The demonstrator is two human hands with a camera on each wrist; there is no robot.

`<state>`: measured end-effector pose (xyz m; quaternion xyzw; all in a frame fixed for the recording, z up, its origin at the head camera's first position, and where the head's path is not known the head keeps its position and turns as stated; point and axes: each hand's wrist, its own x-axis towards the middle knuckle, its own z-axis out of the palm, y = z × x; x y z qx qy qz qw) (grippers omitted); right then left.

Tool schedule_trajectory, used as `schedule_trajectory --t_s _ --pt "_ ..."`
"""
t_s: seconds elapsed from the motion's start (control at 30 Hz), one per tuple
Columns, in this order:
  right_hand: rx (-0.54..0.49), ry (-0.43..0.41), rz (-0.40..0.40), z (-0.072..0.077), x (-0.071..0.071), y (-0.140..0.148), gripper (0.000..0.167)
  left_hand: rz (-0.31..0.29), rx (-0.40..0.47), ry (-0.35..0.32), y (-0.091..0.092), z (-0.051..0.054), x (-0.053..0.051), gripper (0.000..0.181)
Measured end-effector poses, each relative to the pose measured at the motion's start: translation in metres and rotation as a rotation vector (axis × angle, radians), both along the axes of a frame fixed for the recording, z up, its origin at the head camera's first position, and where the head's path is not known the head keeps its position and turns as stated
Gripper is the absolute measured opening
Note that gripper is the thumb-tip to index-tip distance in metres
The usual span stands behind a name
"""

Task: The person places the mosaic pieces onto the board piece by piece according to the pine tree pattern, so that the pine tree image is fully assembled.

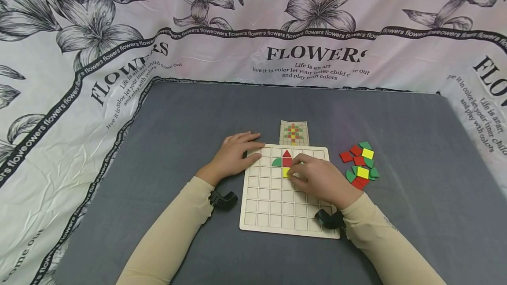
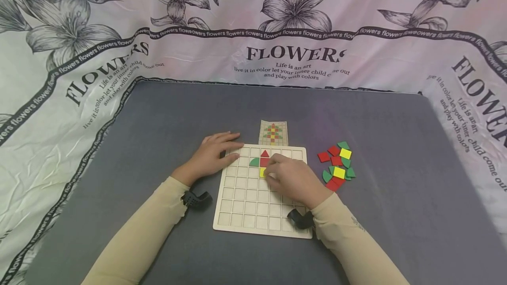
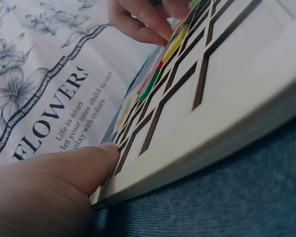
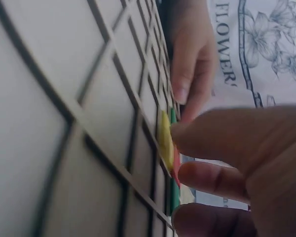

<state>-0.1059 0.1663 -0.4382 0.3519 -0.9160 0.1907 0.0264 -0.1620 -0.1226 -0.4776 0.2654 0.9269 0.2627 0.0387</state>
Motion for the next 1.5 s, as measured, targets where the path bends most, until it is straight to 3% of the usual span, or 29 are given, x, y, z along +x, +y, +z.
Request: schedule_trajectory --t_s 0.53,1.0,1.5 --pt "0.028 -0.094 -0.136 0.023 -0.012 0.034 0.018 -0.005 -0.008 -0.003 0.001 0.000 0.000 0.044" --pt "0.072 -0.242 -0.251 0.047 -0.026 0.078 0.033 0.000 -0.011 -0.002 0.001 -0.002 0.000 0.045" --pt "0.060 -0.321 -0.293 0.025 -0.043 0.111 0.032 -0.006 -0.002 -0.007 -0.001 0.000 0.000 0.045"
